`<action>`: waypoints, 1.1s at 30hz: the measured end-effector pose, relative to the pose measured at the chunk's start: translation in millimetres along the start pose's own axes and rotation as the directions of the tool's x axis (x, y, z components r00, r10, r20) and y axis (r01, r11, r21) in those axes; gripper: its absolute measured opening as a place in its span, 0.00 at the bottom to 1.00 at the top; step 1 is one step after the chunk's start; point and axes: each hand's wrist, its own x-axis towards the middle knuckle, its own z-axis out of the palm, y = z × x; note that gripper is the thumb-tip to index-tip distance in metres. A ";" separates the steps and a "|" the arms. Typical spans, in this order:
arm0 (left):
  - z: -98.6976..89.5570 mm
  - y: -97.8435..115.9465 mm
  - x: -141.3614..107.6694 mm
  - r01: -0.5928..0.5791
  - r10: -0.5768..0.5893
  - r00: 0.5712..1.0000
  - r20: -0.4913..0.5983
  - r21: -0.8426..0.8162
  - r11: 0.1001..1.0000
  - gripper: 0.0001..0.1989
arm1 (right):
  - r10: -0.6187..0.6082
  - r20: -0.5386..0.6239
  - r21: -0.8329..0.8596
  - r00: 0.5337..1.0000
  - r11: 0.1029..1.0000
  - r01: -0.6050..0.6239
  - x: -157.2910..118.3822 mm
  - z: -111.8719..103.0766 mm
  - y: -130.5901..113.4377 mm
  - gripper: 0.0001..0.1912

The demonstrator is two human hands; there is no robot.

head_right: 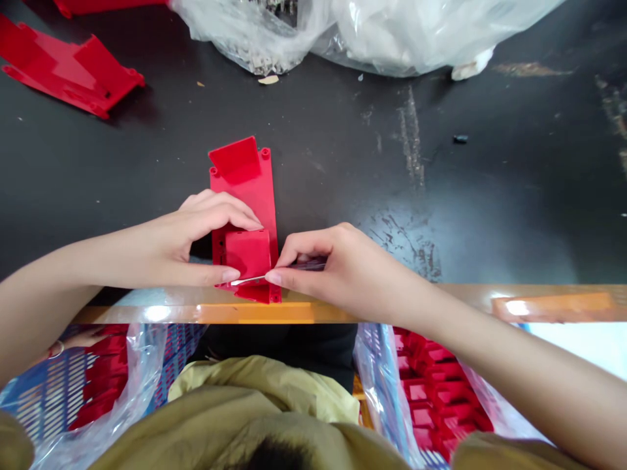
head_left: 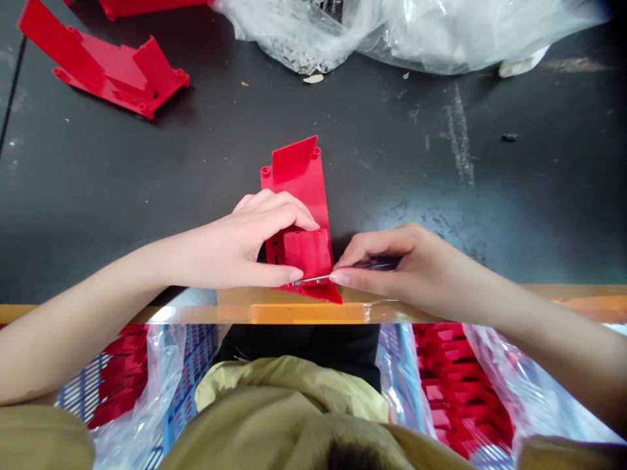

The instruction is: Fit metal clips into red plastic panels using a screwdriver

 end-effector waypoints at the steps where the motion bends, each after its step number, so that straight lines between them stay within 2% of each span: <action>1: -0.1 0.4 -0.1 0.000 0.000 1.000 -0.001 0.002 1.000 0.18 | -0.003 0.003 0.005 1.000 1.000 0.002 0.3 -0.3 0.1 0.12; 10: -0.6 0.4 -1.5 0.001 -0.001 1.000 -0.004 -0.006 1.000 0.14 | -0.025 0.024 -0.017 0.999 1.000 0.025 4.8 -3.4 2.2 0.12; 16: 0.5 -1.0 -1.0 -0.030 0.030 0.999 -0.017 0.012 0.999 0.18 | -0.044 0.059 -0.056 0.997 0.997 0.047 9.9 -9.7 0.1 0.12; 24: 5.5 2.4 -1.5 -0.004 0.006 0.999 -0.048 0.026 1.000 0.22 | -0.038 0.118 -0.156 0.992 0.986 0.056 15.8 -15.2 -6.4 0.15; 30: 5.0 6.3 0.4 0.043 -0.043 0.999 0.004 -0.023 0.999 0.17 | 0.007 0.094 -0.194 0.996 0.981 0.012 13.7 -11.7 -9.7 0.16; 33: 4.2 6.2 0.1 0.055 -0.055 0.998 0.012 -0.024 0.998 0.17 | 0.000 0.044 -0.211 0.999 0.977 0.009 9.8 -6.1 -11.2 0.15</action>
